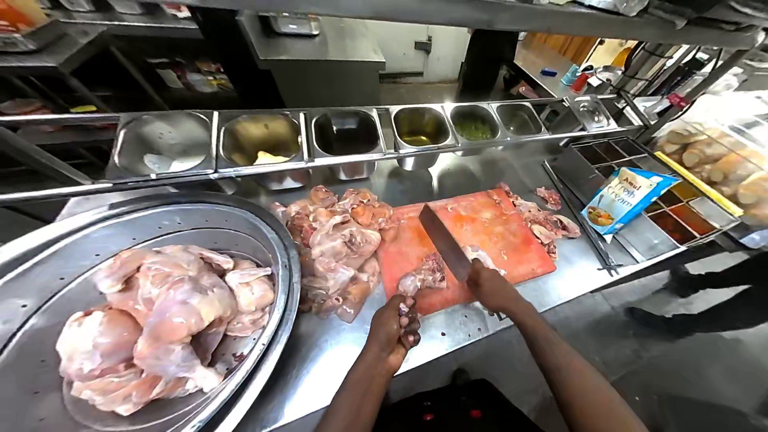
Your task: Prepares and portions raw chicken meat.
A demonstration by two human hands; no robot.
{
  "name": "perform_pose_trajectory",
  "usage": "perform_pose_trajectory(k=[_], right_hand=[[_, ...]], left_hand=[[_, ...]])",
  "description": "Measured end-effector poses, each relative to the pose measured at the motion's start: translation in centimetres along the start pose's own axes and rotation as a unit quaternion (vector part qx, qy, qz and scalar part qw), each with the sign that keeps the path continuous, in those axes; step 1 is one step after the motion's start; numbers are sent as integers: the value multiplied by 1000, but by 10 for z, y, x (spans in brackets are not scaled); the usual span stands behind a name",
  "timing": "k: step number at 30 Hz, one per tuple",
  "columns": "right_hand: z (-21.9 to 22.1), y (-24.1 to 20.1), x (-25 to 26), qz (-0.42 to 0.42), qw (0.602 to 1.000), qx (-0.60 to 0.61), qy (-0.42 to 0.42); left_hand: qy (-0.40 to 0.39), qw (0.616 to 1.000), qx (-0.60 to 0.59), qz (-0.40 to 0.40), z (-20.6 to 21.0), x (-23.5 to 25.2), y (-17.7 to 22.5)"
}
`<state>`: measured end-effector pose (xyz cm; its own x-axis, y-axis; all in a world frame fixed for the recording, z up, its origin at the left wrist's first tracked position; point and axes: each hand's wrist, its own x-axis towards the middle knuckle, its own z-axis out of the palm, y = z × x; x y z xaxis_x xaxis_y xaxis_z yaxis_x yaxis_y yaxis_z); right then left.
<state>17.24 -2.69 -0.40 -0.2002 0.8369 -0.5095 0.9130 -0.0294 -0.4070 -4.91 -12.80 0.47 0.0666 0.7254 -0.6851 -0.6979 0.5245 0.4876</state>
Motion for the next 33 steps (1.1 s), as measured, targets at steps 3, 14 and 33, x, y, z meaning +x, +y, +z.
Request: perform_pose_trajectory(k=[3, 14, 33], right_hand=[[-13, 19, 15, 20, 999, 19, 24], [-15, 9, -3, -40, 987, 5, 156], [-4, -50, -99, -244, 866, -23, 436]], left_hand=[[9, 1000, 13, -6, -5, 4, -10], [7, 999, 48, 16, -3, 0, -27], [-56, 981, 186, 29, 15, -5, -33]])
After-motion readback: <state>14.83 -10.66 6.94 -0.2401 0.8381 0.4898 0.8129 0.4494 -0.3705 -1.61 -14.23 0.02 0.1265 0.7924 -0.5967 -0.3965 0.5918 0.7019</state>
